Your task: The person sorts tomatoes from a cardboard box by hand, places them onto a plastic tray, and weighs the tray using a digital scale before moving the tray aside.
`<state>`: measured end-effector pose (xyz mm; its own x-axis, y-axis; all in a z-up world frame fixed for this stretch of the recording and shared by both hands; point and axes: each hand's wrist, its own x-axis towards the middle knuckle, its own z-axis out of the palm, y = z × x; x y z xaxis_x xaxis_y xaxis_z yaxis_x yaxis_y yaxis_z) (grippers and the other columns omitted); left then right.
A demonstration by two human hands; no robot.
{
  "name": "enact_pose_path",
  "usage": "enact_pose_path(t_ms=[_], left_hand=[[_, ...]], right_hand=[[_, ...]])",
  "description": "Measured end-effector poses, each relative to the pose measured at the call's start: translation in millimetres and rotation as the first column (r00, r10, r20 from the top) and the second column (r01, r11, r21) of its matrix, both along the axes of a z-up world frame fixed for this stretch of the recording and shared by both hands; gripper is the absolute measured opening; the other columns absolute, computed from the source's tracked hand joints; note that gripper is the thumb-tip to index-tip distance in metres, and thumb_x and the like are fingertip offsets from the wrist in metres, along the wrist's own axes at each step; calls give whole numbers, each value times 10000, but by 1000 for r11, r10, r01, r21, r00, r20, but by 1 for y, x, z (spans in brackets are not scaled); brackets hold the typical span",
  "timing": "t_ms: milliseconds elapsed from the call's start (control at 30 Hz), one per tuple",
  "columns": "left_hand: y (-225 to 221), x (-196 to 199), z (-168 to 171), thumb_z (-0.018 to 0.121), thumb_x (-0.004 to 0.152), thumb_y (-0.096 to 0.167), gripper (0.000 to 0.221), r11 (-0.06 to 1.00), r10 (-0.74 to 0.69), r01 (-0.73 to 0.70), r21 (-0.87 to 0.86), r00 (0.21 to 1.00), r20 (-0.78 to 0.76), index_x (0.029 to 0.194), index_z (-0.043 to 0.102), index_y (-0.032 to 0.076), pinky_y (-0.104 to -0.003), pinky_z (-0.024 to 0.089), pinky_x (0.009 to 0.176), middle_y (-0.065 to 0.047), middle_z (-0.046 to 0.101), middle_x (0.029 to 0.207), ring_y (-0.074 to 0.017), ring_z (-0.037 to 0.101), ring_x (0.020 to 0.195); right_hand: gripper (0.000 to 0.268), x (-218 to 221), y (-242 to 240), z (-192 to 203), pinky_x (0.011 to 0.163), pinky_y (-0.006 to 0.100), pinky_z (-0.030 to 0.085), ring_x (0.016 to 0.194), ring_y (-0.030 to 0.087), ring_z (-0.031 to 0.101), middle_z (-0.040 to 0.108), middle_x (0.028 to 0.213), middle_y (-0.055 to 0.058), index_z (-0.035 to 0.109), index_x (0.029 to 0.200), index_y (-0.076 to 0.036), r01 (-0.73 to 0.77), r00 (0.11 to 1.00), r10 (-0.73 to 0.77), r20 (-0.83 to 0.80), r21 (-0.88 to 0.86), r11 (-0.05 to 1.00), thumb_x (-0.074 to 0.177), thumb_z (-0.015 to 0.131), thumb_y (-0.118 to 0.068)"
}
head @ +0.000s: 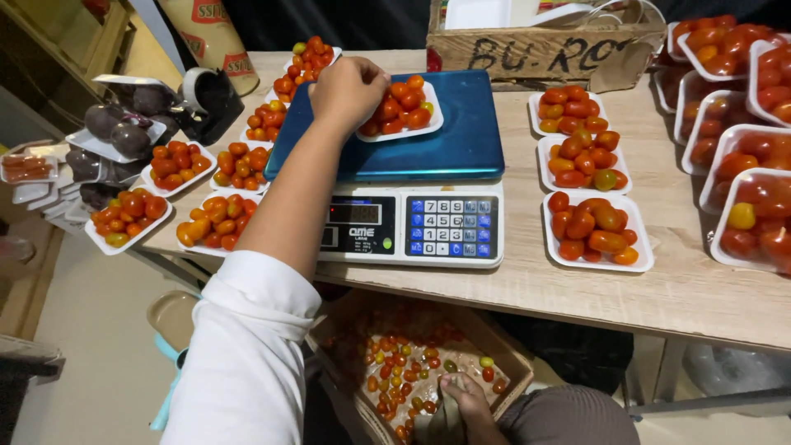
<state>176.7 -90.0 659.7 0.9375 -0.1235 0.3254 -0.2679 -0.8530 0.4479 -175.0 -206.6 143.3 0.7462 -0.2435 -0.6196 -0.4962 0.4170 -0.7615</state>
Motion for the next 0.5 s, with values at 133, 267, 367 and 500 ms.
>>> enact_pose_path(t_ms=[133,267,367,500], left_hand=[[5,4,-2,619,959,476,285,1000,-25,26,-16,999,29,1044,800,273,-549,401,954,17,775,1064,-284,654,1107],[18,34,-24,665,896,489,252,975,-48,146,-169,876,481,1024,771,299,-464,519,760,35,799,962,-263,730,942],[27,9,-32,716,860,306,379,916,63,234,-326,719,692,663,443,134,-433,363,573,-26,477,565,-217,481,537],[79,-156,-40,558,1081,215,190,881,-198,446,-156,649,734,1133,565,32,-414,434,812,-159,597,1015,-323,577,930]], right_hand=[[91,-3,-1,0,882,302,481,967,232,693,782,984,109,775,909,-47,1,998,-1,59,-6,1000,846,807,-103],[194,-10,-3,12,1000,301,460,1066,209,667,740,1071,89,755,1033,-13,16,985,-28,172,68,998,867,786,-107],[273,-9,-6,10,923,270,499,990,170,687,782,1064,75,775,1097,-61,36,996,-23,90,-144,989,848,791,-173],[121,-10,-9,40,788,284,480,801,145,626,719,857,14,759,925,-137,-110,987,149,65,-403,908,814,737,-179]])
